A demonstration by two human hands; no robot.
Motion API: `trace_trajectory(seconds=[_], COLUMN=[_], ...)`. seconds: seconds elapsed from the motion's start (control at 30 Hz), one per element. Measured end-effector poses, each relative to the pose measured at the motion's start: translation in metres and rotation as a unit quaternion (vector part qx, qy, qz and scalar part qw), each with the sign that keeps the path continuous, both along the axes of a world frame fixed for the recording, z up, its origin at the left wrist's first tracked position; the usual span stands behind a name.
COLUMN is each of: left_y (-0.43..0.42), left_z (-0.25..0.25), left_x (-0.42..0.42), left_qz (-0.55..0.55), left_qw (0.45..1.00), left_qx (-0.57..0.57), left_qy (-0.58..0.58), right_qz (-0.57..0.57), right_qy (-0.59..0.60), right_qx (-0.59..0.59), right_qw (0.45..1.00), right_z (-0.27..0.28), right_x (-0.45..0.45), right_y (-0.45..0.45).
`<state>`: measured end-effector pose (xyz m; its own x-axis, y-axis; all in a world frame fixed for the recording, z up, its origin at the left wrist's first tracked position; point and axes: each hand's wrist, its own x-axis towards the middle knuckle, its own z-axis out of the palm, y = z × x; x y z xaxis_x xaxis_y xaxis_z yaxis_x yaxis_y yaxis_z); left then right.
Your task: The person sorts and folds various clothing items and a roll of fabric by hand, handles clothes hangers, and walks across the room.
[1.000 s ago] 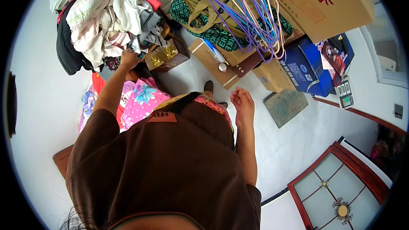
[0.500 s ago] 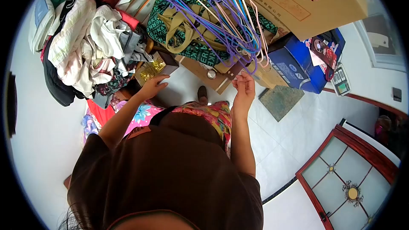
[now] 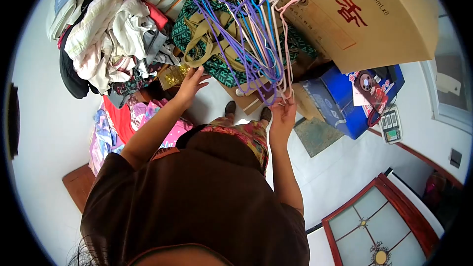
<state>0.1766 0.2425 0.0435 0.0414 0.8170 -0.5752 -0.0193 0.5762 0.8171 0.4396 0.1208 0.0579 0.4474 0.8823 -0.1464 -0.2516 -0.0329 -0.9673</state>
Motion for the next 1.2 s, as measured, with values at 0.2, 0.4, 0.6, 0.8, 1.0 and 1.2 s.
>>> trace_trajectory(seconds=[0.2,0.4,0.6,0.8,1.0,1.2], left_y=[-0.001,-0.033,-0.079,-0.138,-0.217,-0.340], left_z=[-0.008,0.002,0.015,0.001,-0.021,-0.068], left_x=[0.028,0.071,0.074,0.052,0.011,-0.033], left_qz=[0.025,0.046,-0.037,-0.046,0.045,0.159], left_qw=[0.999,0.999,0.998,0.992,0.997,0.987], left_qx=[0.027,0.020,0.046,0.080,0.045,-0.024], left_qy=[-0.002,-0.012,-0.021,-0.091,-0.039,0.008], right_qz=[0.116,0.180,0.224,0.237,0.219,0.205], right_qy=[-0.007,-0.043,-0.026,-0.032,-0.017,-0.022], right_qx=[-0.020,-0.060,-0.076,-0.090,-0.092,-0.056], right_qw=[0.993,0.981,0.971,0.967,0.971,0.977], right_z=[0.014,0.014,0.015,0.015,0.015,0.019], right_x=[0.031,0.045,0.052,0.048,0.044,0.032], right_y=[0.003,0.009,0.019,0.027,0.027,-0.010])
